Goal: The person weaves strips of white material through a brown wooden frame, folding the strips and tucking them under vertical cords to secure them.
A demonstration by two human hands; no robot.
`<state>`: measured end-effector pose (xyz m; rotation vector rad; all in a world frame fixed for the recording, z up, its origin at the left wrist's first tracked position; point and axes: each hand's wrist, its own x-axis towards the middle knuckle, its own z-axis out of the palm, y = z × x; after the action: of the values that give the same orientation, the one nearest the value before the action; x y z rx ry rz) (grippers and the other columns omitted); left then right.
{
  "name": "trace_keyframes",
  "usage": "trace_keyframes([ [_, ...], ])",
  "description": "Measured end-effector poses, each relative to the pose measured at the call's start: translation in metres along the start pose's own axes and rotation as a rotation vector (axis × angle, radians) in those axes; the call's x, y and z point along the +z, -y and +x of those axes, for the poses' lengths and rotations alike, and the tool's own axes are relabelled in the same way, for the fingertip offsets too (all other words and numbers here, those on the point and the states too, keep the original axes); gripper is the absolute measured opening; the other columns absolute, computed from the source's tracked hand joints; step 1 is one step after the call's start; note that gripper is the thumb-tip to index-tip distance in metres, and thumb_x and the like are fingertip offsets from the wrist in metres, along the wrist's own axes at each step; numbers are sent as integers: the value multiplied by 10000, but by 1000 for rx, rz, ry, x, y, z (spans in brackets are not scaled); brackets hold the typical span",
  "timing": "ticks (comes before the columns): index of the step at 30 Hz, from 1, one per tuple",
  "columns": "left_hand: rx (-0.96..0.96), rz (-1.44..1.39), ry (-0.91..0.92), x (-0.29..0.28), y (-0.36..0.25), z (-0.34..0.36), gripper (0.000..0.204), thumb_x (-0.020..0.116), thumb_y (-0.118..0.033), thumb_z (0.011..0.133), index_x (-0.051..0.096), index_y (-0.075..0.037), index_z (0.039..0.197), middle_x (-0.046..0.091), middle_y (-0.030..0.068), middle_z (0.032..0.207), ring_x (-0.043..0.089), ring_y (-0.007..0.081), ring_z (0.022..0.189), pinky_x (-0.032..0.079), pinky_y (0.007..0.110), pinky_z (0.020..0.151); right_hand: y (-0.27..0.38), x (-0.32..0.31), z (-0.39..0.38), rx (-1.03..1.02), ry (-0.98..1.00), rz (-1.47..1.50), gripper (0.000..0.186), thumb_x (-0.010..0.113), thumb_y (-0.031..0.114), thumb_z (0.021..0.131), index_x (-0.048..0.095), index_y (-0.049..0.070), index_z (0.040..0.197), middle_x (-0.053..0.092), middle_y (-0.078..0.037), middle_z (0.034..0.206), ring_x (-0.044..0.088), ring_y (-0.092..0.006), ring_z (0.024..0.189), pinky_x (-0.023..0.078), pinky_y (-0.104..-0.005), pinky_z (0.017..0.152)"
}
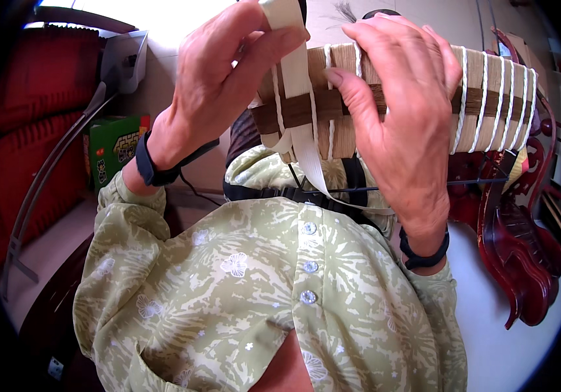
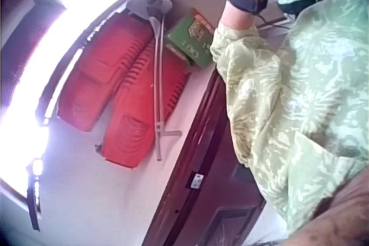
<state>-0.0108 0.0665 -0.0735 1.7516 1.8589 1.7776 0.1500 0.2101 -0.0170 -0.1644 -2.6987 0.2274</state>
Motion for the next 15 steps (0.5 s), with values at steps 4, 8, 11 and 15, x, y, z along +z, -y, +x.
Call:
trace_keyframes([
  [4,33,-174,14,-1,-2,2,92,669,-15,956,577,-11,955,499,74,812,515,201,699,417,318,600,23,-12,-9,-127,-92,165,340,829,36,712,745,44,1041,657,-110,976,626,-282,952,500,-361,806],
  [8,-224,-327,111,-4,-12,6,108,677,-37,967,577,-9,937,467,52,813,479,125,697,387,275,596,45,-1,-21,-176,60,234,331,838,61,652,725,44,962,571,-71,823,558,-257,773,456,-375,664],
  [11,-202,-410,38,6,-7,0,107,675,-70,971,592,-5,949,488,58,797,477,106,677,387,266,582,51,8,-21,-192,100,143,275,836,81,647,689,42,876,547,-71,803,545,-282,754,448,-402,656],
  [15,-208,-183,60,6,-19,1,201,735,-164,896,623,2,920,611,135,754,610,265,624,489,377,581,52,7,-22,-132,151,267,228,815,33,674,654,21,836,545,-93,810,550,-300,769,446,-416,676],
])
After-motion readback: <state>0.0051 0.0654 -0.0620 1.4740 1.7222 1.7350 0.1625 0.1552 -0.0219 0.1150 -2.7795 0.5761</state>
